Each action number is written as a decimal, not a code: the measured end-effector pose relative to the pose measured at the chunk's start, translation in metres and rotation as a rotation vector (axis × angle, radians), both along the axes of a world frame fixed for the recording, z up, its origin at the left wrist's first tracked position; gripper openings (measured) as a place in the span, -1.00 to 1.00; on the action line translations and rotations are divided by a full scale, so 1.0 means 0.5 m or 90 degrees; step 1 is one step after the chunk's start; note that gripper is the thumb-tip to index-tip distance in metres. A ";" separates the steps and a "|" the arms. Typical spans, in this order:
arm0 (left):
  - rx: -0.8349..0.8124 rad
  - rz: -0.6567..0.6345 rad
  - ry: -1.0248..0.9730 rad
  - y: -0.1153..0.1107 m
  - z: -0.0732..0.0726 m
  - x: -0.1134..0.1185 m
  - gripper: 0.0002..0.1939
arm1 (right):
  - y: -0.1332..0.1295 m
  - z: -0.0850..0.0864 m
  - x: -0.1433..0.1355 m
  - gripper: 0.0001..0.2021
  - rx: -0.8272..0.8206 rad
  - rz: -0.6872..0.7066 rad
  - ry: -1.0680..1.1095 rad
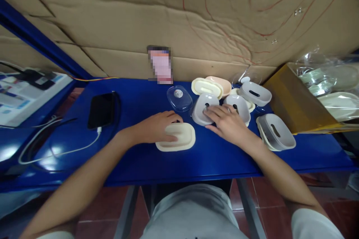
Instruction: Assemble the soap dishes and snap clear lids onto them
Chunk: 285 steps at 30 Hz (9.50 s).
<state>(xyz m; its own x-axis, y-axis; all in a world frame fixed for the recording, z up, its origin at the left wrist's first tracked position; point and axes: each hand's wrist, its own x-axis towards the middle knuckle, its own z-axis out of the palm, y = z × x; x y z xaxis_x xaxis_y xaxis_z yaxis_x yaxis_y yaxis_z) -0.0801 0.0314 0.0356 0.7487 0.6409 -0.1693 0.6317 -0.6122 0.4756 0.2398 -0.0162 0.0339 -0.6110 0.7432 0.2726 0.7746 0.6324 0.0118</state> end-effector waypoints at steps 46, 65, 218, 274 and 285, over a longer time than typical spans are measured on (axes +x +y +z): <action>0.081 -0.059 -0.127 -0.039 -0.050 0.004 -0.13 | -0.069 -0.039 -0.063 -0.55 -0.007 0.216 0.018; -0.008 -0.010 -0.001 -0.026 -0.007 -0.034 -0.01 | -0.002 -0.060 -0.035 -0.57 0.004 0.067 0.131; 0.475 0.226 0.044 -0.088 -0.033 0.053 -0.38 | 0.091 -0.039 -0.007 -0.61 0.033 -0.219 -0.025; 0.305 0.023 -0.124 -0.095 -0.062 0.064 -0.27 | -0.002 -0.011 0.005 -0.22 -0.156 0.101 0.111; 0.328 0.014 -0.098 -0.074 -0.054 0.055 -0.33 | -0.003 -0.029 -0.022 -0.33 -0.085 0.039 0.040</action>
<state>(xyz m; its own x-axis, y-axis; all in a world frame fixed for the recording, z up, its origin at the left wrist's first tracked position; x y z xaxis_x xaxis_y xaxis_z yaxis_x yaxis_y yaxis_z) -0.0524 -0.0056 0.0088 0.7258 0.6273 0.2825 0.5932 -0.7786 0.2049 0.2288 -0.0178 0.0194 -0.6416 0.7370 0.2126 0.7308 0.6715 -0.1225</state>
